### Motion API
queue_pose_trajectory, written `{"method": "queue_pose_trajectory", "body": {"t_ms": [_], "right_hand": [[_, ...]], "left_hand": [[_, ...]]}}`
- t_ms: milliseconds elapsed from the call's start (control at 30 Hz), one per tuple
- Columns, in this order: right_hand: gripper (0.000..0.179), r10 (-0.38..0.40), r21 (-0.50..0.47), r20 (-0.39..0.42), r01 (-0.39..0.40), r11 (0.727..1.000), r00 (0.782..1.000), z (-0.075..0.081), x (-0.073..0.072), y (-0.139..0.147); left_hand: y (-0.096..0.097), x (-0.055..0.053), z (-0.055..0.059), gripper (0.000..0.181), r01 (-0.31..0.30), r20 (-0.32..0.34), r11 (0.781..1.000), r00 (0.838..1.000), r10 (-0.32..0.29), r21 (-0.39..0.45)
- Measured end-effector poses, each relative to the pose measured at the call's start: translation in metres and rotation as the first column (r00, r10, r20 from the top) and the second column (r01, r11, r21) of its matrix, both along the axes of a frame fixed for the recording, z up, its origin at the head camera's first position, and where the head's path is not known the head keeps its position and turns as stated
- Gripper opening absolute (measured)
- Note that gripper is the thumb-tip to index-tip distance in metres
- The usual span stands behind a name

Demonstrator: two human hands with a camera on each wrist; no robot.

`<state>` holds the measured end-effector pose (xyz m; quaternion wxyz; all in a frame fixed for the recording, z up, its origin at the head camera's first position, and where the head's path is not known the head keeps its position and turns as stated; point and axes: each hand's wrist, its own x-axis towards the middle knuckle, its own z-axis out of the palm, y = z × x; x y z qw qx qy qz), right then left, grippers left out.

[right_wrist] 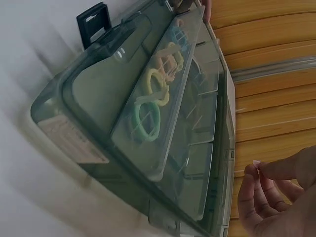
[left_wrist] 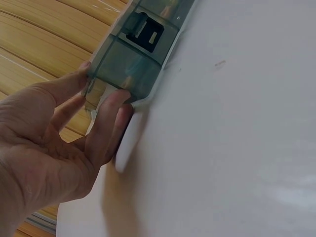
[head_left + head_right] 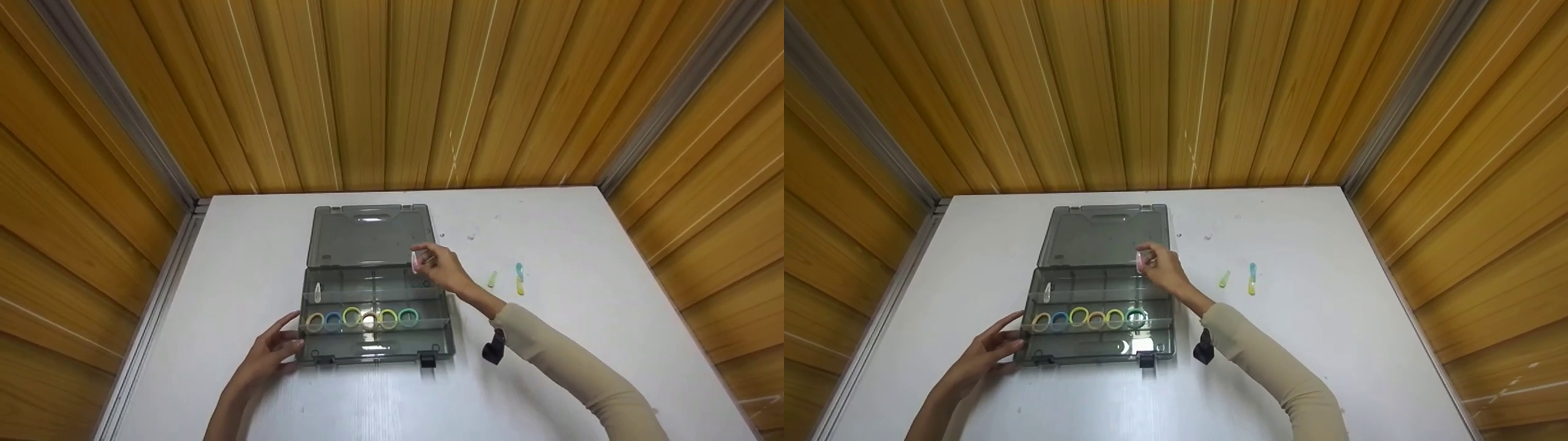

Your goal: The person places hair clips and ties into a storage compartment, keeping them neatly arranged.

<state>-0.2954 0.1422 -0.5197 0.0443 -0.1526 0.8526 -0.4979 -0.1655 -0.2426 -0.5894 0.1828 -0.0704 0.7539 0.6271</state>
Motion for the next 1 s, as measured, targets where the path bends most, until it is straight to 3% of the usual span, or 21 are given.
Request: {"method": "queue_pose_trajectory", "body": {"t_ms": [267, 567, 1000], "right_hand": [[0.037, 0.075, -0.127, 0.11, -0.06, 0.99, 0.991, -0.006, -0.008, -0.032], [0.036, 0.176, -0.244, 0.12, -0.143, 0.959, 0.977, -0.016, -0.013, -0.06], [0.04, 0.101, -0.174, 0.259, -0.057, 0.983, 0.961, -0.026, -0.011, -0.106]], "left_hand": [[0.001, -0.004, 0.004, 0.071, 0.035, -0.012, 0.999, 0.999, -0.035, -0.001], [-0.004, -0.017, 0.011, 0.077, 0.156, -0.121, 0.988, 0.98, -0.155, 0.0], [0.003, -0.018, 0.009, 0.074, 0.088, -0.051, 0.996, 0.995, -0.088, 0.006]]}}
